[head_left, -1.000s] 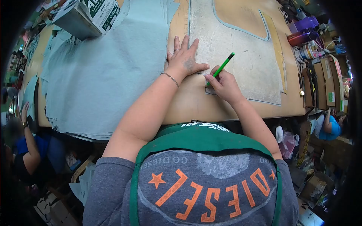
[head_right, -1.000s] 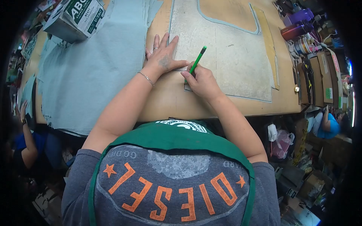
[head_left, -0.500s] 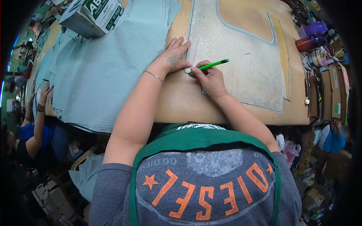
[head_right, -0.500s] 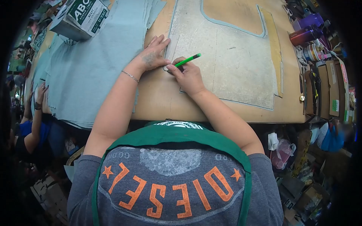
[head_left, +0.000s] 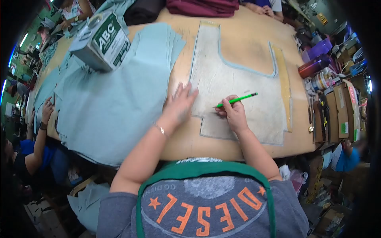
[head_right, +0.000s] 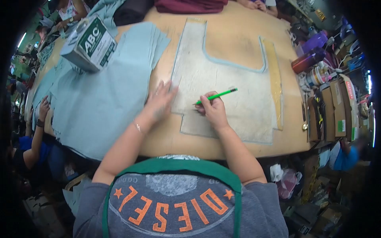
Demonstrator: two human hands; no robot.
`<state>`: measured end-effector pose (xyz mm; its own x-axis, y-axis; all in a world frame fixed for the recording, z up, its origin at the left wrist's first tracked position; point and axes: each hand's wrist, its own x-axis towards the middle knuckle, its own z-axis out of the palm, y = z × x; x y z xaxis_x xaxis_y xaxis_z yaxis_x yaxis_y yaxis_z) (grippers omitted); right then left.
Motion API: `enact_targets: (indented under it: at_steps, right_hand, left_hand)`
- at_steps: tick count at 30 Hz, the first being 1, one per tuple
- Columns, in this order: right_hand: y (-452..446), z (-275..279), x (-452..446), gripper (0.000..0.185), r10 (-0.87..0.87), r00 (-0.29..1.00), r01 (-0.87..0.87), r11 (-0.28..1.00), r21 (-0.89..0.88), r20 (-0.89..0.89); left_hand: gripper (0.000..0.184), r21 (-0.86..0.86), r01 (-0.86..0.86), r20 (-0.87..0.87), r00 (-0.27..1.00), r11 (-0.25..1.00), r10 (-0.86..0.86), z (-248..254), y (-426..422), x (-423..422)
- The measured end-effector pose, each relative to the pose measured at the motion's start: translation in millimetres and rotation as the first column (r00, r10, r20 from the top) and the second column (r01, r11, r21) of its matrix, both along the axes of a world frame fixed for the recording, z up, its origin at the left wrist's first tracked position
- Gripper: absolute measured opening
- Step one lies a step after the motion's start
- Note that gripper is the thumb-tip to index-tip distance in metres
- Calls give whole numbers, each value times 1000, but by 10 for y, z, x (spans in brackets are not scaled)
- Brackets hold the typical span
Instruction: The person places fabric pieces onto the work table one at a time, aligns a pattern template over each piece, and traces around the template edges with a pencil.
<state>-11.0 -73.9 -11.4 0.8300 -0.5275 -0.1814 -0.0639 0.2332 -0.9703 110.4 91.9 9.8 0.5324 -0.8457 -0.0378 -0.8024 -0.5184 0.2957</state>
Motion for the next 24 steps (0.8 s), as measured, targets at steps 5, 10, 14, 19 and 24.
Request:
enact_targets:
  at_steps: [5,10,14,19,24]
  right_hand:
    - [-527,72,77,13,-50,998,58,982,181,-46]
    - [-679,198,309,13,116,991,-117,993,-10,-66]
    - [-682,245,592,14,218,975,-221,961,-164,-39]
    - [-560,171,837,15,456,882,-472,855,-215,-121]
    - [-444,-57,898,18,413,910,-414,907,-78,-36]
  left_hand:
    - [37,-385,211,-5,973,899,-231,-199,-228,-355]
    - [44,-258,164,57,986,952,-155,-155,-597,-352]
    - [57,-139,86,106,992,987,-71,-217,-695,-294]
    - [60,-63,79,16,997,995,-79,-200,-688,-283]
    - [54,-128,101,-1,995,987,-102,-267,-679,-268]
